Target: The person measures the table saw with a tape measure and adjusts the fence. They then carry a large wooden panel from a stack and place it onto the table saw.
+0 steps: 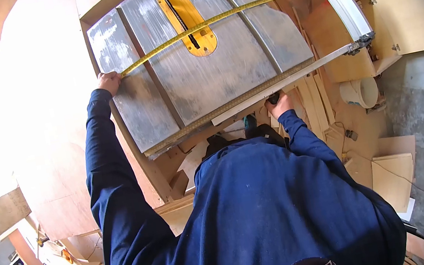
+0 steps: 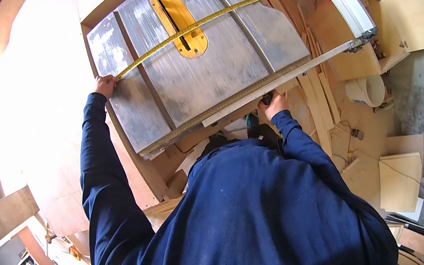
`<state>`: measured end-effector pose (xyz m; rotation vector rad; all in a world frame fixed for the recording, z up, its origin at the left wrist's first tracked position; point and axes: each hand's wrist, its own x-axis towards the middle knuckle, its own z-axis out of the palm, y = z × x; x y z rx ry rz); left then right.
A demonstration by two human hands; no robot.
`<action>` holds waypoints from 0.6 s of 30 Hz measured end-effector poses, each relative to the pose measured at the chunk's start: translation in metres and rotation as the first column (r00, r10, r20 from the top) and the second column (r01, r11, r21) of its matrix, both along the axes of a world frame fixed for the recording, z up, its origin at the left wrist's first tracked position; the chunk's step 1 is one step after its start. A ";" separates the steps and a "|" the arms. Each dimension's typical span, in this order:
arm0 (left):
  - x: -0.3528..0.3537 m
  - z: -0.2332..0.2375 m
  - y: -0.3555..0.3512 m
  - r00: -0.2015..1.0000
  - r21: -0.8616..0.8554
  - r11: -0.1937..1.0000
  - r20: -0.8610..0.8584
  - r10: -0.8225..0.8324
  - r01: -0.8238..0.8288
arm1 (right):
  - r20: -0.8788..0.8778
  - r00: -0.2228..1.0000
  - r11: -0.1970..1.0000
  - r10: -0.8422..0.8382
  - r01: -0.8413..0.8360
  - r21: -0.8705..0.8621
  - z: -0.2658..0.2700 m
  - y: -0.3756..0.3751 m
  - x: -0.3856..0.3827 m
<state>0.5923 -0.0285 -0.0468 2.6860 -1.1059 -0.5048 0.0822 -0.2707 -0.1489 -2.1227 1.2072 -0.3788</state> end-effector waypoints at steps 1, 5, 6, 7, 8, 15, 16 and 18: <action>-0.002 0.002 0.000 1.000 -0.007 1.000 0.005 0.010 -0.010 | 0.001 1.000 1.000 0.001 -0.001 -0.003 0.001 0.001 0.000; -0.004 0.006 -0.002 1.000 -0.001 1.000 -0.006 0.016 -0.016 | 0.023 1.000 1.000 -0.002 0.003 -0.016 0.004 0.001 0.002; -0.001 0.004 -0.002 0.999 0.014 1.000 -0.027 0.019 -0.019 | 0.020 1.000 1.000 -0.001 0.001 -0.005 0.005 0.001 0.002; 0.002 0.001 -0.001 0.999 0.029 0.999 -0.048 0.023 -0.021 | 0.020 1.000 1.000 0.000 0.000 -0.006 0.006 0.001 0.002; 0.003 -0.002 0.000 0.999 0.029 0.999 -0.048 0.023 -0.022 | 0.034 0.999 1.000 -0.001 0.000 0.001 0.006 0.001 0.003; 0.007 -0.008 0.002 0.999 0.020 0.999 0.017 -0.028 0.028 | 0.043 0.999 1.000 0.009 -0.008 -0.013 0.007 0.002 0.002; 0.007 -0.009 0.002 0.999 0.022 0.999 0.015 -0.032 0.031 | 0.043 0.999 1.000 0.008 -0.007 -0.013 0.007 0.003 0.002; 0.007 -0.007 0.001 1.000 0.021 1.000 -0.008 -0.012 0.012 | 0.053 0.999 1.000 0.000 0.000 0.001 0.008 0.002 0.002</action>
